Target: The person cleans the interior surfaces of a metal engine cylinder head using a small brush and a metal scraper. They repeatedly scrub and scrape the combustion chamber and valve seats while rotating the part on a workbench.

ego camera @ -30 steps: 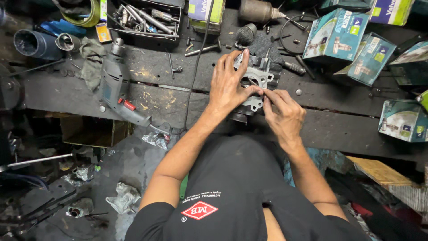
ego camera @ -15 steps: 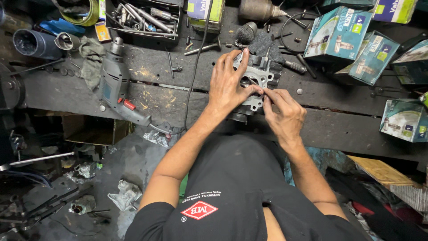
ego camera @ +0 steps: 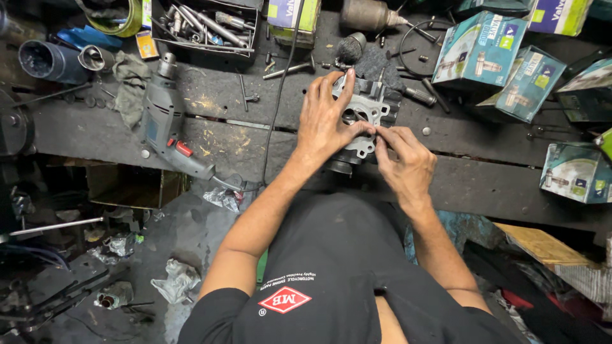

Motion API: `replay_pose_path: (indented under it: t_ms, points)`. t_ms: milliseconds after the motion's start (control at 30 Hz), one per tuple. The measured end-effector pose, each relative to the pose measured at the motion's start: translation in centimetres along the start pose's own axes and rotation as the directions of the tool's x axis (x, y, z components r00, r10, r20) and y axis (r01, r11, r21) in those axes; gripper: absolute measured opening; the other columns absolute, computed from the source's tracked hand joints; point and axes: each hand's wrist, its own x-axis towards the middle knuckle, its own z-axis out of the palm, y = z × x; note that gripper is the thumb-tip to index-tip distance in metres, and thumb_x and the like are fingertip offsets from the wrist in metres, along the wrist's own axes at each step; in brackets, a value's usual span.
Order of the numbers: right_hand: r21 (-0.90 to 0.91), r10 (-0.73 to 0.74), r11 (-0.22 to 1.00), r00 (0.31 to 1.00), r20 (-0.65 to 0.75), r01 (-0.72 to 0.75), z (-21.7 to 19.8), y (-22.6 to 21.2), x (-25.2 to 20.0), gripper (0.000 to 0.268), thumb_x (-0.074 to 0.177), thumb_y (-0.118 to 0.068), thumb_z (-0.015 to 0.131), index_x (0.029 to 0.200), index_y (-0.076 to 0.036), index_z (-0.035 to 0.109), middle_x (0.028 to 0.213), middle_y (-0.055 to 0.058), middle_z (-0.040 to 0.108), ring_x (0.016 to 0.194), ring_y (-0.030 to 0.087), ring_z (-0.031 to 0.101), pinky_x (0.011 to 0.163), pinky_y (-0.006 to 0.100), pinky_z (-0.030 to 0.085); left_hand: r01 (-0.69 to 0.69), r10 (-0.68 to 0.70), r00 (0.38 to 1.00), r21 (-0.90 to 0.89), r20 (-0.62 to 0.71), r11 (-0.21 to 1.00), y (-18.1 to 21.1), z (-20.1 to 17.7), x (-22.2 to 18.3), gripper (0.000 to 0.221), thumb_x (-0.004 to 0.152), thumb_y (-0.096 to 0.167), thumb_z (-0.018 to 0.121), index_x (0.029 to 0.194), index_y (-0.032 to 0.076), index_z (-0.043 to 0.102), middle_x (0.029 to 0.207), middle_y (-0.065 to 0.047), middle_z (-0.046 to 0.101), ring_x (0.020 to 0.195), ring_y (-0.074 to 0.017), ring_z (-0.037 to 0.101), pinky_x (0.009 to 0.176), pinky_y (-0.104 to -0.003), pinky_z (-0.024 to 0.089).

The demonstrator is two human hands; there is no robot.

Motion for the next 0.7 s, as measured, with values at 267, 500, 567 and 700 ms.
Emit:
replay_pose_path:
  t_ms: [267,500,567,700]
  points:
    - [0.005,0.015,1.0,1.0,-0.005,-0.015,0.0,0.0,0.2,0.019,0.092,-0.01,0.077,0.111,-0.012,0.078,0.105,0.003,0.075,0.087,0.024,0.074,0.075,0.035,0.058,0.026,-0.025,0.999,0.029,-0.019,0.999,0.1,0.3,-0.1,0.109,0.065,0.059,0.089,0.153,0.013,0.044,0.143,-0.016,0.048,0.131,-0.0388,0.046,0.108,-0.052,0.042]
    - [0.025,0.005,1.0,1.0,-0.014,-0.005,-0.2,-0.4,0.4,0.018,0.094,-0.009,0.075,0.112,-0.011,0.077,0.106,0.004,0.075,0.088,0.025,0.074,0.077,0.035,0.058,0.027,-0.024,0.998,0.055,-0.053,0.998,0.2,0.7,-0.1,0.107,0.066,0.058,0.089,0.153,0.014,0.045,0.142,-0.016,0.048,0.129,-0.0387,0.047,0.107,-0.051,0.044]
    - [0.04,0.014,0.999,1.0,0.011,-0.015,-0.5,-0.4,0.4,0.018,0.093,-0.01,0.076,0.111,-0.011,0.078,0.104,0.005,0.074,0.086,0.025,0.074,0.075,0.035,0.058,0.023,-0.021,0.999,0.054,-0.036,0.998,0.1,0.5,-0.2,0.108,0.066,0.058,0.089,0.153,0.014,0.044,0.143,-0.016,0.048,0.13,-0.0388,0.047,0.106,-0.051,0.043]
    - [0.059,0.027,0.998,0.997,0.068,-0.031,-1.0,0.1,0.8,0.016,0.092,-0.013,0.077,0.108,-0.012,0.079,0.1,0.004,0.074,0.081,0.026,0.073,0.072,0.036,0.058,-0.008,0.011,0.998,0.05,-0.057,0.999,0.2,0.1,-0.2,0.11,0.063,0.06,0.089,0.152,0.013,0.045,0.141,-0.016,0.048,0.127,-0.039,0.047,0.105,-0.053,0.043]
